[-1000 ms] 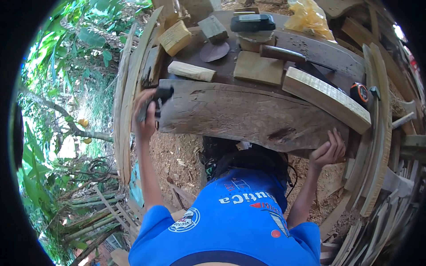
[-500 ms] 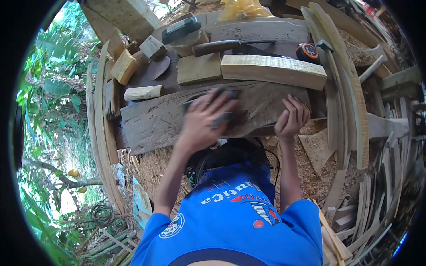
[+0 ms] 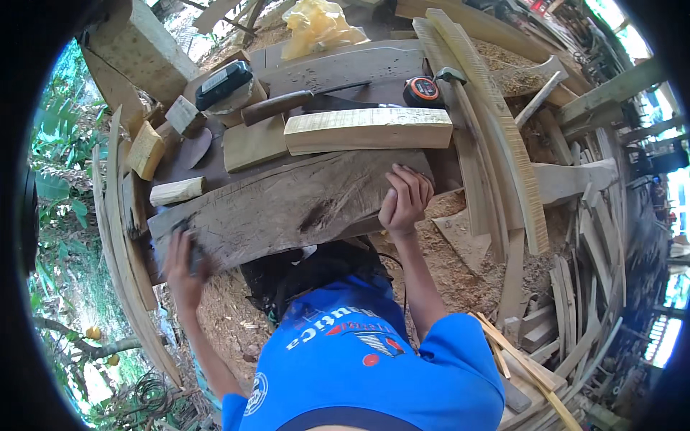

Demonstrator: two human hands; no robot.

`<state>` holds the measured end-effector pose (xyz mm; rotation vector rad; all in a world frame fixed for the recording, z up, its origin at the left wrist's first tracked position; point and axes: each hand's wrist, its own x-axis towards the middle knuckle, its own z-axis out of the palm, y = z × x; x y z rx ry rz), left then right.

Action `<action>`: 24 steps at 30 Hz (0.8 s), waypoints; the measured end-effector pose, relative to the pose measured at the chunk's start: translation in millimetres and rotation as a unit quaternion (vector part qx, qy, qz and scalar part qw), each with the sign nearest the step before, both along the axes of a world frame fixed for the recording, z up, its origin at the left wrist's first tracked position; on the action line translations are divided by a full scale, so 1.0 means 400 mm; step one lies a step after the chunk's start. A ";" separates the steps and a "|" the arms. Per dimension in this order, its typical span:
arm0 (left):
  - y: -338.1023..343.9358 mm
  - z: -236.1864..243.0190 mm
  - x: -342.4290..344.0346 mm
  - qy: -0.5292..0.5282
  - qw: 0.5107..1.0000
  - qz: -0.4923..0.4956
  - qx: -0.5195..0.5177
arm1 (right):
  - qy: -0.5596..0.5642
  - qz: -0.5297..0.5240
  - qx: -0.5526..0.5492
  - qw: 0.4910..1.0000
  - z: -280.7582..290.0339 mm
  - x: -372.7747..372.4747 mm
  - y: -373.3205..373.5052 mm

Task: The person carves a small block of wood using a chisel and a hammer, shaping the edges and removing shavings. They then inspect the carved piece and use a hand plane to smooth the surface of a larger wooden board on the workbench.

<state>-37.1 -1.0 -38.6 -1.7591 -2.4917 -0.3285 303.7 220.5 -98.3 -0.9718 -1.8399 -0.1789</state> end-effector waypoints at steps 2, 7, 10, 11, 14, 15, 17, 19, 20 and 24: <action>-0.045 0.009 -0.032 0.049 0.997 0.050 -0.017 | 0.003 0.006 0.005 1.000 -0.003 -0.015 -0.007; 0.094 0.015 0.110 0.051 0.996 -0.063 -0.040 | 0.007 -0.003 0.011 1.000 -0.014 -0.010 -0.009; 0.275 0.032 0.274 -0.039 0.967 -0.249 -0.032 | 0.018 -0.002 -0.009 1.000 -0.019 0.005 -0.014; 0.315 0.028 0.336 -0.030 0.949 -0.315 -0.014 | 0.037 0.010 -0.016 0.999 -0.018 0.007 -0.013; 0.415 0.037 0.457 -0.047 0.888 -0.458 -0.007 | 0.015 0.021 0.016 1.000 0.006 0.000 -0.010; 0.436 0.039 0.478 -0.041 0.880 -0.473 0.002 | 0.033 0.016 0.034 0.999 -0.007 -0.008 -0.002; 0.459 0.027 0.468 -0.033 0.877 -0.480 0.004 | 0.048 0.011 0.025 0.998 -0.017 -0.033 0.003; 0.467 0.025 0.468 -0.019 0.865 -0.501 0.014 | 0.054 -0.003 0.012 0.998 -0.012 -0.034 0.002; 0.470 0.028 0.472 -0.012 0.862 -0.507 0.015 | 0.055 -0.015 0.018 0.998 -0.016 -0.019 0.003; 0.476 0.024 0.481 -0.044 0.848 -0.529 0.014 | 0.053 -0.022 0.029 0.998 -0.017 0.000 -0.001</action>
